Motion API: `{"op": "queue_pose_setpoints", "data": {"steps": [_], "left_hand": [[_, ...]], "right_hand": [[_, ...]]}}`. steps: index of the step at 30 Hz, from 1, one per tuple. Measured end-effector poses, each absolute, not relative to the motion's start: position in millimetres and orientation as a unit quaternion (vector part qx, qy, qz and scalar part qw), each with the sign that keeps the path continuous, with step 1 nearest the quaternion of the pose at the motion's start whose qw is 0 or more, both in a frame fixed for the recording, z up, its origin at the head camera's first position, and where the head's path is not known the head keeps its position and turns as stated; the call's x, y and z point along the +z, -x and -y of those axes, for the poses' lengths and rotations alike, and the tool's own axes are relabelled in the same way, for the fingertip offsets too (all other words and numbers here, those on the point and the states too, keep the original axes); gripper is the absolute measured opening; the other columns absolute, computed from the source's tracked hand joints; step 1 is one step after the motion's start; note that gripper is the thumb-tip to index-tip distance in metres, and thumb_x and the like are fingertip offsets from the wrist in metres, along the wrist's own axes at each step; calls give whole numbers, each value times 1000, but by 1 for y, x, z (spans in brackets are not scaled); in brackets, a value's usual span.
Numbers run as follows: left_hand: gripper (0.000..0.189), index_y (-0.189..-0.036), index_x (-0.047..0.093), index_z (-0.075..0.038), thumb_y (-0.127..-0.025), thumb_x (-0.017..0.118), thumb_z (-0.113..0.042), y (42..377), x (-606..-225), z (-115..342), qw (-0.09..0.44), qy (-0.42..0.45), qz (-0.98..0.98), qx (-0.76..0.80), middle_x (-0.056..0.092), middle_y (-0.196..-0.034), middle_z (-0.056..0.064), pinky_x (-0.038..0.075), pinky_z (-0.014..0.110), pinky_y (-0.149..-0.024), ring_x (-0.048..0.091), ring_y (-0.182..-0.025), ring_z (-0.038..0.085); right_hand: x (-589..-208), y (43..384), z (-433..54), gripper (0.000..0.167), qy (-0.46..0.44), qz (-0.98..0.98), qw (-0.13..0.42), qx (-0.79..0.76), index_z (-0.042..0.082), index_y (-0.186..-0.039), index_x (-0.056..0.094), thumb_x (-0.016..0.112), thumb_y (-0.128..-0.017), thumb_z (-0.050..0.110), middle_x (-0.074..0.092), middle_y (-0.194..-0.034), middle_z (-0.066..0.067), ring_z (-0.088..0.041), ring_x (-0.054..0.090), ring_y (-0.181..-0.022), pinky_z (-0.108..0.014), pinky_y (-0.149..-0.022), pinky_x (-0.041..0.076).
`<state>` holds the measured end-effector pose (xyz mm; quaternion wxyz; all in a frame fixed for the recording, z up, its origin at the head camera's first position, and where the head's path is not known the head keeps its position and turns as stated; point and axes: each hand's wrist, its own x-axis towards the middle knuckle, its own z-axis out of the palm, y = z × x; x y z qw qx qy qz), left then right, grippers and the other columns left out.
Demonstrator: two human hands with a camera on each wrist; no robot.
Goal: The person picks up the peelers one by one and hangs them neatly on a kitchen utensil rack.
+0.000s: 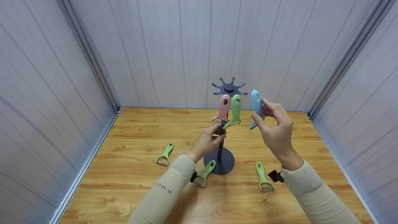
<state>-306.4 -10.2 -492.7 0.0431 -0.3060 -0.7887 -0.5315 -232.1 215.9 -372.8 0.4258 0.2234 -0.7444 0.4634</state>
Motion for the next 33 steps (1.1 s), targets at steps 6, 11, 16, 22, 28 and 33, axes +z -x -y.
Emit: {"op": "queue_pose_setpoints", "data": {"steps": [6, 11, 16, 22, 28, 33], "left_hand": [[17, -125, 68, -5, -108, 67, -6, 306, -492, 11, 41, 304, 793, -527, 75, -117, 14, 67, 32, -94, 76, -110, 25], [17, -125, 68, -4, -108, 67, -6, 305, -492, 11, 42, 304, 793, -526, 75, -118, 15, 67, 33, -94, 76, -111, 26], [17, -125, 67, -4, -108, 67, -6, 305, -492, 11, 41, 305, 792, -527, 75, -118, 15, 67, 32, -95, 76, -112, 26], [16, -124, 67, -4, -108, 67, -6, 306, -492, 11, 41, 304, 790, -531, 75, -117, 16, 67, 35, -94, 77, -111, 27], [14, -122, 67, -3, -108, 68, -6, 307, -494, 10, 45, 308, 788, -531, 75, -116, 18, 67, 36, -94, 77, -110, 28], [15, -123, 67, -3, -108, 67, -6, 307, -494, 10, 43, 305, 789, -532, 75, -115, 15, 67, 32, -93, 76, -111, 26]], "right_hand": [[-369, 234, -212, 49, -228, 734, 431, 472, -7, -134, 73, 83, -87, -14, 72, -106, -23, 0, 66, -99, -14, -89, 57], [-367, 236, -208, 48, -227, 736, 429, 471, -7, -135, 72, 83, -88, -13, 72, -107, -24, 0, 66, -100, -13, -90, 57], [-367, 239, -205, 49, -224, 744, 416, 472, -7, -137, 71, 83, -90, -10, 72, -110, -24, -1, 66, -102, -14, -92, 57], [-369, 242, -202, 49, -217, 753, 405, 472, -6, -138, 71, 83, -91, -7, 72, -112, -23, -2, 66, -101, -14, -91, 58], [-373, 247, -200, 47, -211, 753, 398, 480, -6, -138, 71, 82, -92, -7, 72, -111, -22, -2, 65, -98, -12, -90, 57], [-376, 248, -198, 47, -210, 753, 392, 485, -6, -137, 71, 83, -91, -7, 73, -111, -23, -3, 65, -97, -12, -88, 57]]}}
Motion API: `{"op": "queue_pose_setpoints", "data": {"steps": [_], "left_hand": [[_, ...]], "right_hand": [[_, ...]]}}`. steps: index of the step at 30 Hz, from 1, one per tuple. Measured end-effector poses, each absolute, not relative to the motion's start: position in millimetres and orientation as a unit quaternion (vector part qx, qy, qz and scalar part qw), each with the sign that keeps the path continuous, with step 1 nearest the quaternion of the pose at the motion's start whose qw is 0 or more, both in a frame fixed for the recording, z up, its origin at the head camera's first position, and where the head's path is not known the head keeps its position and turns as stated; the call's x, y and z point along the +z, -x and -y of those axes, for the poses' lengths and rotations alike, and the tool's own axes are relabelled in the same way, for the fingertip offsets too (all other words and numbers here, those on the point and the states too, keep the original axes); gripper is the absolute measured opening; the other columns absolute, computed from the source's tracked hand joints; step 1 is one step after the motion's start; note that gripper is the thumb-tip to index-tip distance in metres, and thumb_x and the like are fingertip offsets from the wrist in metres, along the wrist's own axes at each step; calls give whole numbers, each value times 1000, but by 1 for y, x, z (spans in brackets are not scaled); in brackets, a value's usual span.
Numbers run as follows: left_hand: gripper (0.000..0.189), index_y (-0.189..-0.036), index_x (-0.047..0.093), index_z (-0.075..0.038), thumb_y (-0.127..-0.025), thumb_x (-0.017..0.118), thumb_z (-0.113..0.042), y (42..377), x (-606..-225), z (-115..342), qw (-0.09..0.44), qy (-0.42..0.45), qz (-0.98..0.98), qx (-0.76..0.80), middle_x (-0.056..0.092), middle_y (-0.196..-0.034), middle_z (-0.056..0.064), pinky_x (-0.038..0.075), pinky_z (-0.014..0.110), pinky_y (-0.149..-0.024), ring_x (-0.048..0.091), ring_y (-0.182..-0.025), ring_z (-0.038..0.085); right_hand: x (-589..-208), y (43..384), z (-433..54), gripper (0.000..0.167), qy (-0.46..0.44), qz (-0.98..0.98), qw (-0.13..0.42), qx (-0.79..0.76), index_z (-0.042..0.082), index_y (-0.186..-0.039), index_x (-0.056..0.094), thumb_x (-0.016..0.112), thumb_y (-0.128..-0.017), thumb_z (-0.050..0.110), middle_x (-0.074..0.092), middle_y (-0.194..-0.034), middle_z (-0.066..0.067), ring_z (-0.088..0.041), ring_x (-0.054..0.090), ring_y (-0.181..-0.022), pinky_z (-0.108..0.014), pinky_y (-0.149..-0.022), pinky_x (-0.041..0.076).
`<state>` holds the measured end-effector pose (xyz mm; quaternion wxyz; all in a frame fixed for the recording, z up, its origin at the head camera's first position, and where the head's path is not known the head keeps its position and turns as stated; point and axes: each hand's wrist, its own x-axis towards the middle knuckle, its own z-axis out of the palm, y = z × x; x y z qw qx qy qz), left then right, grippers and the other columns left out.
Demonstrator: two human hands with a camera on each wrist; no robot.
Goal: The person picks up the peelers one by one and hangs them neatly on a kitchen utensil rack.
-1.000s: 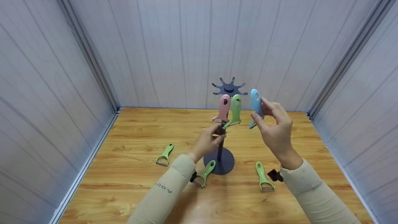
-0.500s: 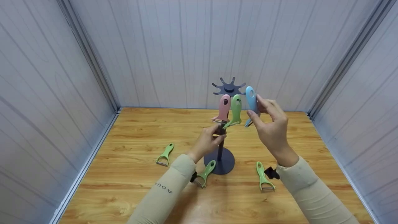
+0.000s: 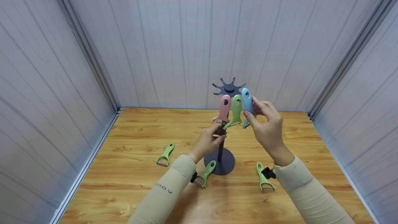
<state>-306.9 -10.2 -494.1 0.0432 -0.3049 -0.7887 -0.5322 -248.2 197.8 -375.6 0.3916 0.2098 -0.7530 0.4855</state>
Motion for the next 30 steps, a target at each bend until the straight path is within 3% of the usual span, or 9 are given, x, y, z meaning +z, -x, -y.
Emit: {"op": "queue_pose_setpoints", "data": {"steps": [14, 24, 30], "left_hand": [[31, -139, 66, -3, -108, 66, -4, 306, -494, 11, 37, 305, 783, -541, 76, -120, 19, 67, 35, -95, 77, -114, 29], [23, -131, 67, -4, -108, 67, -5, 306, -493, 11, 41, 304, 790, -531, 75, -121, 17, 67, 37, -95, 76, -114, 29], [33, -141, 65, -5, -108, 66, -5, 305, -493, 12, 36, 304, 786, -538, 75, -122, 19, 67, 36, -95, 76, -114, 29]], "right_hand": [[-386, 244, -200, 56, -200, 780, 369, 463, -5, -139, 69, 90, -87, -2, 72, -107, -21, -4, 65, -97, -12, -92, 57], [-401, 243, -219, 59, -183, 795, 364, 449, -5, -139, 70, 91, -84, -3, 72, -108, -20, 1, 63, -99, -10, -92, 55], [-412, 244, -228, 59, -179, 802, 362, 441, -3, -139, 70, 92, -84, -2, 73, -109, -19, 0, 63, -99, -10, -90, 54]]}}
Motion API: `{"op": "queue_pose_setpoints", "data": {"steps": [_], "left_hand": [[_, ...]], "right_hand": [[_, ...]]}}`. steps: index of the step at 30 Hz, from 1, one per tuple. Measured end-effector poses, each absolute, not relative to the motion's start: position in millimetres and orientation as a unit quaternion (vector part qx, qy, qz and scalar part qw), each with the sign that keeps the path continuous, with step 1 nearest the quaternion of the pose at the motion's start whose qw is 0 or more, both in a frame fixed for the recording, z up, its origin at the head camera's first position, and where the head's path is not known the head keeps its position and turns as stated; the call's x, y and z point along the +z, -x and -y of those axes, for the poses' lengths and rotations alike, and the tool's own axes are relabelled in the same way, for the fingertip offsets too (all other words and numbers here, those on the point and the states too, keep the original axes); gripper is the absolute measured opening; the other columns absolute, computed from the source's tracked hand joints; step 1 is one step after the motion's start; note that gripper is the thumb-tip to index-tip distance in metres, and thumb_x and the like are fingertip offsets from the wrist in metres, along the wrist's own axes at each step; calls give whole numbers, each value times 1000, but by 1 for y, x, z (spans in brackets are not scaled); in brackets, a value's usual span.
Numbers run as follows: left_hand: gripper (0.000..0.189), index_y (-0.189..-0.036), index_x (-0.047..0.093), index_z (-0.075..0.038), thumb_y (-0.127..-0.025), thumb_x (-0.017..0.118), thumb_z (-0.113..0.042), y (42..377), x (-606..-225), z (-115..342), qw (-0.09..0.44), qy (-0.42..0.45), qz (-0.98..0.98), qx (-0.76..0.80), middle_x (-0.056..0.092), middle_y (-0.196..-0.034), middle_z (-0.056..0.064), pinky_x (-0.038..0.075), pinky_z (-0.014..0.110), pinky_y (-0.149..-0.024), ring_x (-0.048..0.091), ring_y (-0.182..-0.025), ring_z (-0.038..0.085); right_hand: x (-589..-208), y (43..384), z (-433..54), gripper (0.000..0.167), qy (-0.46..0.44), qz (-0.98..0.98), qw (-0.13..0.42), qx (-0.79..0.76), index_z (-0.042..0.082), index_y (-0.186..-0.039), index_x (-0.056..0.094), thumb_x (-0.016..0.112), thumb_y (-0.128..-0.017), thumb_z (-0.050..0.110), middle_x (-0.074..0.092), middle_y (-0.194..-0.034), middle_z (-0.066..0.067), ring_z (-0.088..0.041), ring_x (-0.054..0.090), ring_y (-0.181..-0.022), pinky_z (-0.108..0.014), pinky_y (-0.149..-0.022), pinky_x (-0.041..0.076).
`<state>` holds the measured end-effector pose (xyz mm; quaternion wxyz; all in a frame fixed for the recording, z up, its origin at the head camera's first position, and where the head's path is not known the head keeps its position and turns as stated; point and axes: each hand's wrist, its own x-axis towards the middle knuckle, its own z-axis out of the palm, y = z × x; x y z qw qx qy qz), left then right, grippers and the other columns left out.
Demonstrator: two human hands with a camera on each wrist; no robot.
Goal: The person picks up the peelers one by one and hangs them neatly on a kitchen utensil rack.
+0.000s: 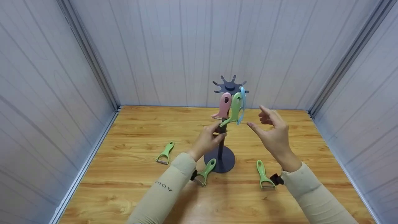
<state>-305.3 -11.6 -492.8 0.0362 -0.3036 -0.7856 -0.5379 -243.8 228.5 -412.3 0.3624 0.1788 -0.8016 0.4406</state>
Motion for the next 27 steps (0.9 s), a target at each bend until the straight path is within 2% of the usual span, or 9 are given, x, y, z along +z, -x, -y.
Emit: {"op": "queue_pose_setpoints", "data": {"steps": [7, 15, 17, 22, 27], "left_hand": [[34, -143, 65, -5, -108, 66, -6, 306, -493, 12, 31, 298, 784, -543, 75, -123, 21, 67, 35, -95, 76, -114, 30], [31, -140, 66, -6, -108, 67, -7, 307, -493, 11, 35, 301, 788, -536, 75, -122, 16, 67, 34, -95, 76, -114, 28], [32, -140, 66, -6, -109, 67, -7, 307, -492, 11, 37, 303, 787, -536, 75, -122, 16, 67, 35, -95, 76, -115, 28], [32, -140, 65, -3, -108, 67, -5, 307, -492, 10, 42, 308, 788, -532, 75, -121, 17, 67, 34, -94, 77, -114, 29], [28, -136, 66, -2, -108, 67, -5, 307, -493, 11, 41, 304, 787, -536, 75, -119, 19, 67, 34, -93, 77, -112, 30]], "right_hand": [[-426, 244, -237, 61, -166, 815, 347, 434, -2, -140, 70, 93, -85, 2, 73, -110, -18, -1, 62, -99, -8, -89, 53], [-446, 247, -251, 66, -146, 840, 316, 416, -3, -141, 69, 96, -81, 4, 73, -111, -19, -4, 62, -98, -8, -87, 52], [-452, 248, -255, 67, -138, 848, 305, 411, -2, -142, 68, 96, -81, 6, 72, -110, -18, -8, 62, -98, -12, -87, 55], [-466, 250, -267, 65, -116, 867, 278, 397, -3, -140, 69, 96, -82, 8, 73, -108, -18, -25, 68, -97, -37, -84, 63], [-479, 251, -277, 67, -92, 892, 229, 380, -2, -143, 68, 96, -84, 14, 73, -112, -20, -35, 70, -101, -50, -87, 62]]}}
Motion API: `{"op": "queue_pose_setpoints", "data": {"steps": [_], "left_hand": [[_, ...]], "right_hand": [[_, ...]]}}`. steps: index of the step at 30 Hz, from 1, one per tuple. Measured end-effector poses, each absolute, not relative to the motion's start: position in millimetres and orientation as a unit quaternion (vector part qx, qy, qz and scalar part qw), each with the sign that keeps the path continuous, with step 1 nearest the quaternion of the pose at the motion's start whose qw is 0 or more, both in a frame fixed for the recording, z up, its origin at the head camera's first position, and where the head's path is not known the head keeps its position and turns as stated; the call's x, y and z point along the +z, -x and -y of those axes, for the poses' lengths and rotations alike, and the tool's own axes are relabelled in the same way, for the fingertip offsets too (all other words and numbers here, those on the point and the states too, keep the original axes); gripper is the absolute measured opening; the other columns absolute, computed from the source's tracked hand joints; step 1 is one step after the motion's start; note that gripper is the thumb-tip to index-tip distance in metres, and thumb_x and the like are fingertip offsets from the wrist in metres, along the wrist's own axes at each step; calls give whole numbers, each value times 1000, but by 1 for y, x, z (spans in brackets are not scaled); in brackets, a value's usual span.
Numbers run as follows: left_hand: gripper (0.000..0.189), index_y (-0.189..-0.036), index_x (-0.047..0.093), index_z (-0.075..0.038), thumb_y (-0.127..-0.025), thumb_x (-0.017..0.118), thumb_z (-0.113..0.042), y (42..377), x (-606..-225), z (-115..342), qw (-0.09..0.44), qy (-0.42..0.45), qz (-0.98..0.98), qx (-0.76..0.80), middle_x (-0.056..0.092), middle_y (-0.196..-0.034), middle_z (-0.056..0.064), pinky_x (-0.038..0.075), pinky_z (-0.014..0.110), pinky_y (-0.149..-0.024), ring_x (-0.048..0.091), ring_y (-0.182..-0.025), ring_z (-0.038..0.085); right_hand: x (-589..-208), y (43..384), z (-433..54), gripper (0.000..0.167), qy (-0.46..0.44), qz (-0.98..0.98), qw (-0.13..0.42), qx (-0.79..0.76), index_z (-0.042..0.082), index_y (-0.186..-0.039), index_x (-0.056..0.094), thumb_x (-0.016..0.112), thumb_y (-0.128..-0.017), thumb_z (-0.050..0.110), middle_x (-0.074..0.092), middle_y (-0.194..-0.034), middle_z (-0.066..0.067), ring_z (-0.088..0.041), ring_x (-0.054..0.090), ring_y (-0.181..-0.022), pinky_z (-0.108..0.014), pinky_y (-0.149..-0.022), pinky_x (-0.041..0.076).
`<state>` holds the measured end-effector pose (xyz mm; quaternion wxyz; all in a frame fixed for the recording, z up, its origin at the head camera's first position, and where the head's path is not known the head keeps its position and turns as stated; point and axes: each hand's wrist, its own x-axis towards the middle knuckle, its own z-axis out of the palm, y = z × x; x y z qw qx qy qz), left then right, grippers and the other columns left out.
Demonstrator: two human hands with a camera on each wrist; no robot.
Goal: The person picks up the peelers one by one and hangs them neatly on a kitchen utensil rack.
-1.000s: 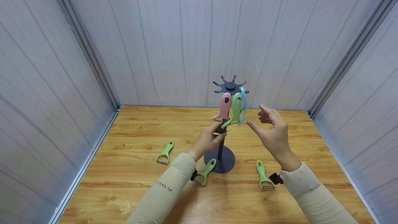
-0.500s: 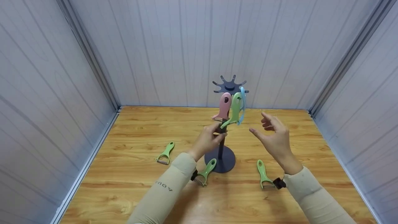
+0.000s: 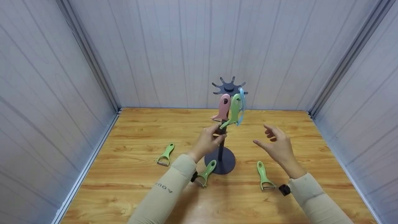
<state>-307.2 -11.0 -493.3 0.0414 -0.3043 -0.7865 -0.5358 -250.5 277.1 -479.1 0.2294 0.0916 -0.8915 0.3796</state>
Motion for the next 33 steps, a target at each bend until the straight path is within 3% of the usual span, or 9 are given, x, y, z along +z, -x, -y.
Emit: {"op": "queue_pose_setpoints", "data": {"steps": [5, 11, 18, 27, 33], "left_hand": [[29, -137, 66, -3, -108, 67, -5, 306, -492, 11, 33, 303, 782, -544, 75, -120, 19, 67, 34, -92, 76, -113, 29], [28, -136, 66, -3, -108, 66, -5, 308, -494, 11, 39, 306, 783, -541, 75, -119, 17, 67, 34, -93, 76, -113, 28], [32, -140, 65, -4, -108, 67, -5, 308, -494, 11, 44, 306, 785, -537, 75, -118, 17, 67, 34, -93, 77, -112, 28], [29, -137, 66, -4, -108, 66, -5, 308, -495, 10, 43, 310, 783, -537, 75, -120, 19, 67, 35, -94, 77, -114, 29], [33, -142, 65, -4, -109, 65, -5, 307, -493, 11, 37, 306, 779, -545, 74, -122, 19, 67, 36, -95, 76, -115, 31]], "right_hand": [[-488, 249, -288, 69, -80, 903, 190, 377, -2, -146, 65, 94, -88, 19, 71, -116, -20, -38, 70, -103, -54, -90, 61], [-500, 248, -298, 67, -91, 905, 171, 379, -1, -146, 65, 94, -89, 21, 70, -114, -17, -32, 70, -101, -47, -89, 62], [-510, 245, -308, 70, -98, 917, 97, 375, 0, -149, 62, 91, -91, 26, 68, -118, -14, -29, 67, -104, -47, -90, 60], [-526, 245, -322, 69, -122, 922, 21, 367, -3, -146, 63, 91, -92, 29, 69, -119, -14, -23, 67, -101, -33, -82, 59], [-541, 246, -330, 70, -131, 918, -3, 373, -5, -147, 61, 91, -92, 27, 67, -120, -19, -32, 67, -101, -28, -76, 57]]}}
